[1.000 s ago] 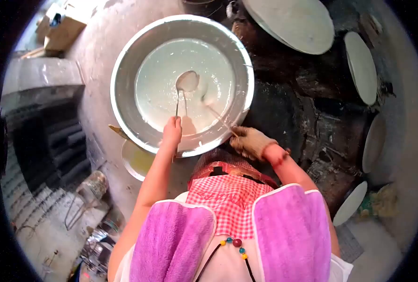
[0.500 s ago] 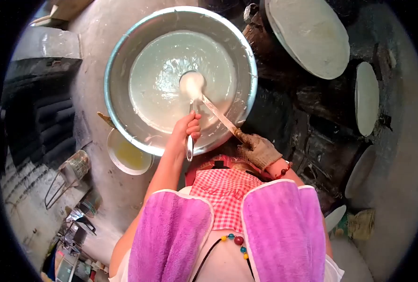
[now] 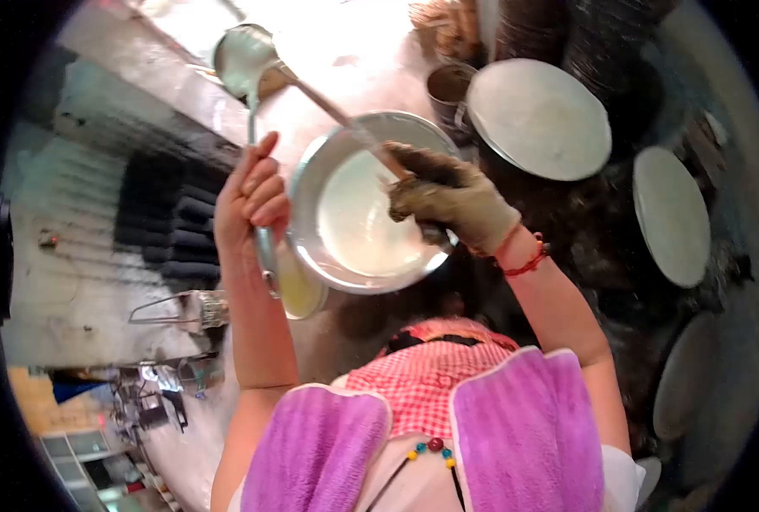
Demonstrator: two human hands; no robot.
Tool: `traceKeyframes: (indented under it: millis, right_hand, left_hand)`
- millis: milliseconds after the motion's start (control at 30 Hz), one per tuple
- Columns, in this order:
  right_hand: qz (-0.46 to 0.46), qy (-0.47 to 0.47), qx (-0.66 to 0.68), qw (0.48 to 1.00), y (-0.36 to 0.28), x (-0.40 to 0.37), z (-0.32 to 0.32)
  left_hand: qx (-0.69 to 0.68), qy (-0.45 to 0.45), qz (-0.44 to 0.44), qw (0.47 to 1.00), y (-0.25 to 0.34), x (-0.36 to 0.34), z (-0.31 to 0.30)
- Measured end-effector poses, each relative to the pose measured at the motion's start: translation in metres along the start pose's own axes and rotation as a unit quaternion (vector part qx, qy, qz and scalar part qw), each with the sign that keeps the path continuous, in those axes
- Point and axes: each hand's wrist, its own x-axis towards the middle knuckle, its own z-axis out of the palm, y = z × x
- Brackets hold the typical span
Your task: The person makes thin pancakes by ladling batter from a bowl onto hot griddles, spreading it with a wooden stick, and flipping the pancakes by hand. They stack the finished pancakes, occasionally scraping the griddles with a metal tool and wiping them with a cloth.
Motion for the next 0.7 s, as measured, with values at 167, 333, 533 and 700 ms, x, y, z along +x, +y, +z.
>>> traceKeyframes:
  millis: [167,333,533,700]
  right_hand:
    - [0.048,-0.110,0.299,0.947,0.089,0.031,-0.055]
    - [0.207,-0.007,0.227,0.952,0.139,-0.030,-0.092]
    - [0.199,0.219,0.209,0.932,0.108,-0.139,-0.105]
    - [-0.010,0.454,0.008,0.891,0.111,-0.141,-0.126]
  left_hand:
    - [-0.169,-0.023,-0.180,0.969,-0.001,-0.019,-0.033]
    - [-0.435,0.145,-0.233,0.857,-0.008,-0.040,-0.116]
    - [-0.441,0.067,-0.152,0.882,0.009,-0.024,-0.127]
    - [-0.167,-0.055,-0.129,0.976,-0.001,0.024,-0.131]
